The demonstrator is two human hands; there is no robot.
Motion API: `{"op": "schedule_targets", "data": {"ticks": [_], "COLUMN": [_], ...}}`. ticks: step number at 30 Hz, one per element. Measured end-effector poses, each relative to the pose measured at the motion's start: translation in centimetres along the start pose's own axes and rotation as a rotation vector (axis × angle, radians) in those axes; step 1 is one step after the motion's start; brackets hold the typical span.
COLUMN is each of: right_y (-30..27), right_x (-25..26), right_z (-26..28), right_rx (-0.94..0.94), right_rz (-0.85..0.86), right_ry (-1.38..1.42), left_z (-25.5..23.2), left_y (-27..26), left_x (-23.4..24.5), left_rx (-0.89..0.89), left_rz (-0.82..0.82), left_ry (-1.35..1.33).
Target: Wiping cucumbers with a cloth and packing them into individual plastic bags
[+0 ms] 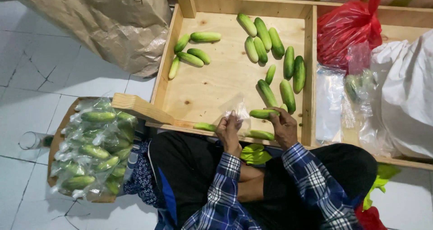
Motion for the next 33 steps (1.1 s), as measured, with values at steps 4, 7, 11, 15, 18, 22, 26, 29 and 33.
{"op": "schedule_targets", "data": {"ticks": [4,7,11,15,18,22,26,29,33], "right_y": [0.1,0.2,0.3,-0.6,-3.2,-3.8,-3.0,-1.8,-1.6], "right_x": [-0.4,-0.6,-0.1,-0.7,-2.8,-2.6,-2.3,-1.6,-1.7], "right_z": [-0.6,-1.7,-1.4,2.1,3.9,0.5,0.5,0.6,1.2], "right_rx": [-0.154,-0.352,-0.2,0.249,0.598,0.75,0.556,0.356,0.315], "right_rz": [-0.078,-0.019,0.027,0.158,0.223,0.237,0.12,-0.01,-0.056], "right_ry": [0.236,0.494,0.426,-0.113,-0.447,-0.646,-0.487,-0.395,-0.326], "left_z": [-1.0,-0.9,0.1,-3.0,-3.6,-1.6,-4.5,-6.1,-4.4], "left_y": [0.3,0.7,1.8,-1.2,-2.1,-0.7,-3.3,-5.5,-5.2], "left_x": [-0.1,0.3,0.7,-0.3,-1.3,-1.6,-2.0,-2.8,-2.9], "left_rx": [0.021,0.002,-0.012,-0.043,-0.06,-0.061,0.023,0.078,-0.115], "left_rz": [-0.043,-0.064,-0.111,-0.106,-0.101,-0.079,0.066,0.233,0.395], "left_ry": [-0.073,-0.059,-0.038,-0.006,-0.005,0.048,0.044,0.01,0.128]}}
Point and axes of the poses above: each hand's wrist, its own y-axis towards the middle knuckle, its own x-axis out of the back of the hand, z = x × y, the point moved 4 cm from there along y, towards the middle knuckle, and after that the axes turned 11 degrees about -z, right-handed, at the moved point
